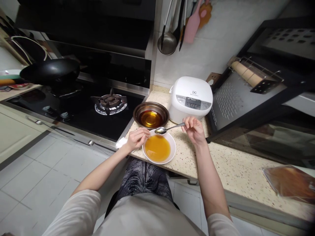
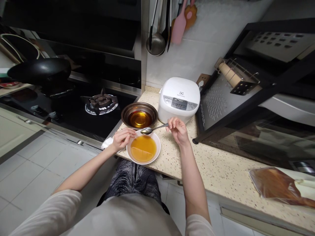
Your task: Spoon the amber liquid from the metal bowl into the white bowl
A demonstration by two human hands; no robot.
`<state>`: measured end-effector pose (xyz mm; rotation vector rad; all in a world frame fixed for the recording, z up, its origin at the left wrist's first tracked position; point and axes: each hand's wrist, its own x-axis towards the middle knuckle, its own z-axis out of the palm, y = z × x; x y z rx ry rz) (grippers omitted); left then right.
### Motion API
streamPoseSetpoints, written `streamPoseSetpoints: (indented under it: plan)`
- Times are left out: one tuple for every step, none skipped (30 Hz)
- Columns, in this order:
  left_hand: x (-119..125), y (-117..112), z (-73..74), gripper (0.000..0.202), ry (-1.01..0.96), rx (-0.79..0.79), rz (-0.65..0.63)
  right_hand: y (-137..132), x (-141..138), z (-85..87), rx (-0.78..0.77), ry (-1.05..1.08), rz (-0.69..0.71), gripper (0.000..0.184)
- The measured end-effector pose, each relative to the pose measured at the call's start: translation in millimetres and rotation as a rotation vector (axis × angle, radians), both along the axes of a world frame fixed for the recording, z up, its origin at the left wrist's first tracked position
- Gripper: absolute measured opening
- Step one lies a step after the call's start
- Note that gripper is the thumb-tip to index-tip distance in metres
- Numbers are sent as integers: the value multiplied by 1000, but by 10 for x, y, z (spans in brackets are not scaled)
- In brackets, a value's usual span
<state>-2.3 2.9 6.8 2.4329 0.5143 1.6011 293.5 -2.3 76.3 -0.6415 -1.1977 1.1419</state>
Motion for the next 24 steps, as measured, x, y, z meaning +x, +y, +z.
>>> streamPoseSetpoints:
  plan:
    - [0,1,-4,27,-5,-4,2,-7,9,2,3,-19,4,50]
    - [0,2,-9,27,-6,-7,4,-14,18,4,7,-37,11,50]
    - [0,3,-13,28,-5,-10,4,-22,25,6,12,-52,19,49]
    - [0,3,-15,27,-3,-12,3,-30,32,8,18,-65,30,49]
    - [-1,4,-16,27,1,-11,1,-38,37,11,25,-76,41,49]
    - [-2,3,-15,27,2,-9,-1,-46,41,14,34,-85,52,48]
    - [-2,3,-12,27,2,-7,-3,-54,44,18,44,-93,63,47]
    - [-2,2,-9,26,0,-3,-5,-62,46,22,55,-101,74,47]
    - [-3,1,-4,26,-2,0,-5,-70,47,26,67,-108,87,47]
    - [-2,0,0,26,-1,3,-5,-77,48,29,81,-113,101,46]
    - [-2,0,4,26,0,5,-4,-84,49,32,95,-118,115,46]
    - [-2,-1,7,26,1,5,-3,-92,51,34,107,-123,128,46]
    - [-2,-2,9,27,3,4,-1,-99,52,36,116,-132,138,46]
    - [-3,-2,8,27,3,3,0,-107,55,37,120,-144,146,46]
    - [-3,-2,7,27,2,1,0,-115,59,38,123,-159,149,47]
    - [-4,-3,5,26,3,-1,-1,-123,63,40,126,-179,148,48]
    - [-5,-3,2,26,6,-5,-2,-131,66,41,130,-201,145,49]
    - [-6,-3,0,26,10,-9,-3,-139,70,43,137,-223,144,50]
    - [-7,-4,-2,27,12,-13,-2,-145,71,46,145,-242,145,50]
    - [-7,-5,-3,27,13,-15,0,-150,70,47,154,-254,147,50]
    - [-7,-6,-2,27,13,-15,3,-153,67,49,160,-256,149,50]
    - [-6,-7,-1,28,12,-14,5,-154,60,48,164,-247,151,50]
    - [-5,-8,2,28,10,-12,6,-151,51,47,162,-228,152,49]
    - [-3,-8,4,28,8,-11,7,-145,38,44,153,-203,150,49]
